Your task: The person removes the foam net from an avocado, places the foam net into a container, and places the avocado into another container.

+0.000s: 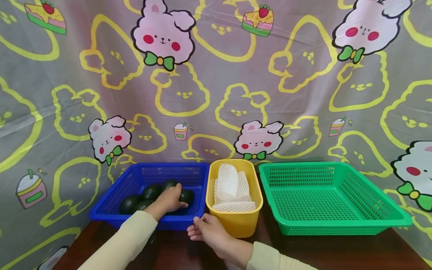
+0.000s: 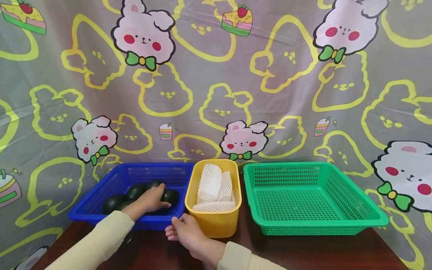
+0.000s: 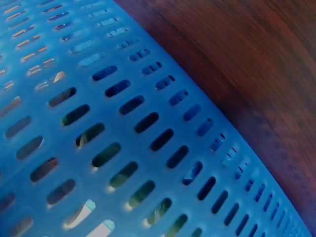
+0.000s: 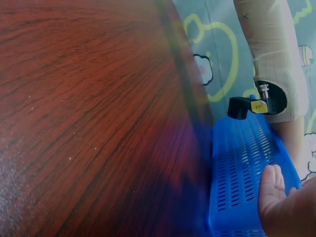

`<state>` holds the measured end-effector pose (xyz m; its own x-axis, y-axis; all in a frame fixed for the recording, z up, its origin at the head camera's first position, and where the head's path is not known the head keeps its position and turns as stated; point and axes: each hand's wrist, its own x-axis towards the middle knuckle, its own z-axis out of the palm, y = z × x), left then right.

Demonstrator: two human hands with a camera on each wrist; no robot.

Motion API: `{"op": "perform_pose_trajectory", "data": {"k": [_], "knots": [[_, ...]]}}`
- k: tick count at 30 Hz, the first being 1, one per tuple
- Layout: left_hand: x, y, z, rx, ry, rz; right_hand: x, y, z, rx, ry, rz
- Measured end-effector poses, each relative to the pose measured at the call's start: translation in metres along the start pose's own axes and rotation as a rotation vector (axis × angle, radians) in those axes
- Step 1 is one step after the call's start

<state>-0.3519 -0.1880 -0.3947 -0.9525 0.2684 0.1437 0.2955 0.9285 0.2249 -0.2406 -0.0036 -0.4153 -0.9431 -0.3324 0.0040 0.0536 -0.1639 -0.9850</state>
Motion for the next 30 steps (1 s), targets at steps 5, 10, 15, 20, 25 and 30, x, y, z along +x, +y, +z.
{"op": "perform_pose_trajectory", "data": {"k": [5, 10, 15, 20, 25, 30], "knots": [[0.001, -0.001, 0.000, 0.015, -0.009, -0.032, 0.000, 0.000, 0.000, -0.004, -0.001, -0.006], [0.002, -0.002, 0.003, 0.009, -0.016, -0.051, 0.001, 0.001, -0.001, -0.009, -0.008, -0.006], [0.002, -0.004, 0.003, 0.004, -0.011, -0.046, 0.002, 0.002, -0.002, -0.017, -0.020, -0.014], [0.002, -0.005, 0.003, 0.005, -0.004, -0.033, -0.001, -0.001, -0.005, -0.022, -0.035, 0.002], [0.002, -0.006, 0.002, 0.001, 0.005, -0.023, -0.006, -0.003, -0.008, -0.029, -0.048, 0.022], [0.000, -0.004, 0.000, -0.009, 0.009, -0.028, -0.012, -0.005, -0.012, -0.061, -0.075, 0.032]]}}
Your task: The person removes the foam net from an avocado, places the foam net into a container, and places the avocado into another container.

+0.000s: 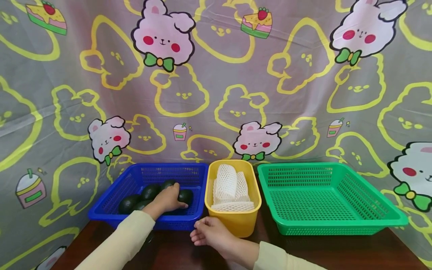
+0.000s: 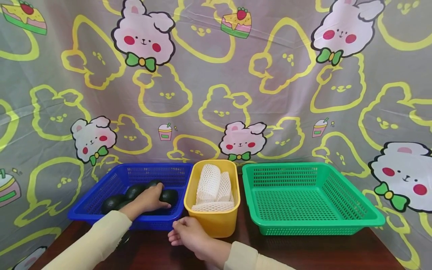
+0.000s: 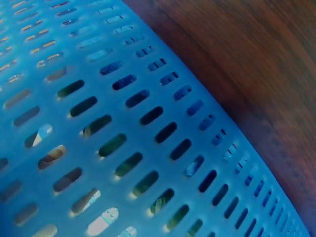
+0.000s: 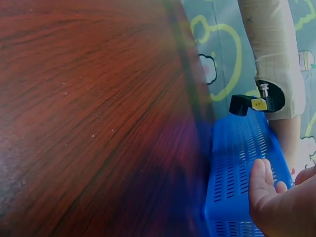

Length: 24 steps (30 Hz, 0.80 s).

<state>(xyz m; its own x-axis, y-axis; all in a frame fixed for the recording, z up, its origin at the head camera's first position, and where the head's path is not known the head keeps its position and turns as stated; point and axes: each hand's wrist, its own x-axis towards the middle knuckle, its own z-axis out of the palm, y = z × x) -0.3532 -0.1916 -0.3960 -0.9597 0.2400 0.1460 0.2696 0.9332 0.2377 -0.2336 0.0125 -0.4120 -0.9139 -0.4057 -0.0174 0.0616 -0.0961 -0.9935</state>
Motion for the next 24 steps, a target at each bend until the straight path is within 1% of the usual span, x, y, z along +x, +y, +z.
{"op": "perform_pose_trajectory", "data": {"k": [5, 10, 12, 18, 21, 24], "knots": [[-0.003, 0.002, -0.004, -0.006, 0.016, -0.008, -0.008, -0.007, -0.004, -0.017, -0.039, -0.012], [-0.005, 0.006, -0.010, -0.019, 0.036, -0.012, -0.015, -0.025, -0.011, -0.040, -0.097, -0.032], [-0.005, 0.007, -0.013, -0.028, 0.039, -0.017, -0.017, -0.034, -0.014, -0.051, -0.108, -0.028], [-0.006, 0.011, -0.032, -0.062, 0.047, -0.045, -0.020, -0.061, -0.025, -0.064, -0.118, -0.045], [-0.005, 0.015, -0.043, -0.084, 0.051, -0.047, -0.020, -0.077, -0.032, -0.074, -0.116, -0.059], [-0.004, 0.020, -0.056, -0.109, 0.055, -0.042, -0.020, -0.096, -0.040, -0.092, -0.096, -0.069]]}}
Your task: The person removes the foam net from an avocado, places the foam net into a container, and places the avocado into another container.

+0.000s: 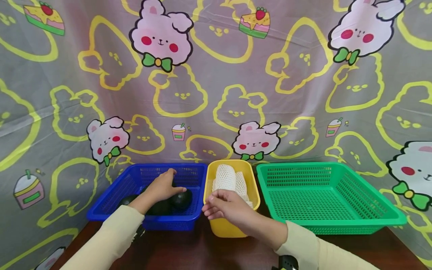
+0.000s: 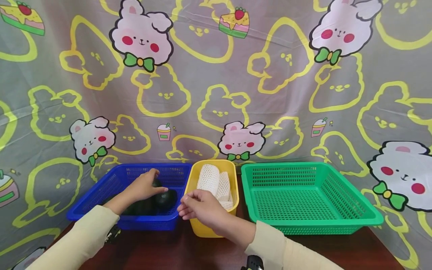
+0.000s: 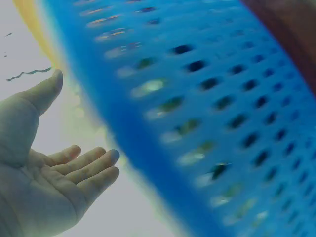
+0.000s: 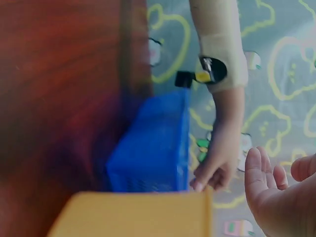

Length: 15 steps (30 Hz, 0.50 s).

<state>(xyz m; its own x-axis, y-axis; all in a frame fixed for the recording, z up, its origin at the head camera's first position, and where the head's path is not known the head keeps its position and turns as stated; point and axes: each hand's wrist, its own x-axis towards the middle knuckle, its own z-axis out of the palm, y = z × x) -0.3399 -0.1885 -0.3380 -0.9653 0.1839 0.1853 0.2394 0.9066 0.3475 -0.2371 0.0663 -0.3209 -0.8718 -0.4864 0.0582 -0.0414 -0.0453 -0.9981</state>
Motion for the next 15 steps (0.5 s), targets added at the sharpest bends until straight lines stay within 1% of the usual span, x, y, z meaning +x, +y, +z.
{"op": "perform_pose_trajectory", "data": {"k": [3, 5, 7, 9, 12, 15], "knots": [[0.002, 0.008, -0.011, -0.012, 0.007, 0.008, 0.001, -0.018, -0.012, -0.045, 0.034, -0.005], [0.004, 0.016, -0.018, -0.026, 0.023, 0.020, 0.002, -0.028, -0.022, -0.086, 0.063, -0.018], [0.006, 0.022, -0.023, -0.030, 0.055, 0.041, 0.004, -0.037, -0.035, -0.140, 0.101, -0.042], [0.010, 0.028, -0.028, -0.044, 0.099, 0.063, 0.006, -0.046, -0.052, -0.211, 0.141, -0.083], [0.017, 0.035, -0.034, -0.056, 0.173, 0.111, 0.012, -0.058, -0.080, -0.386, 0.219, -0.180], [0.025, 0.039, -0.037, -0.058, 0.236, 0.144, 0.017, -0.065, -0.110, -0.607, 0.327, -0.271]]}}
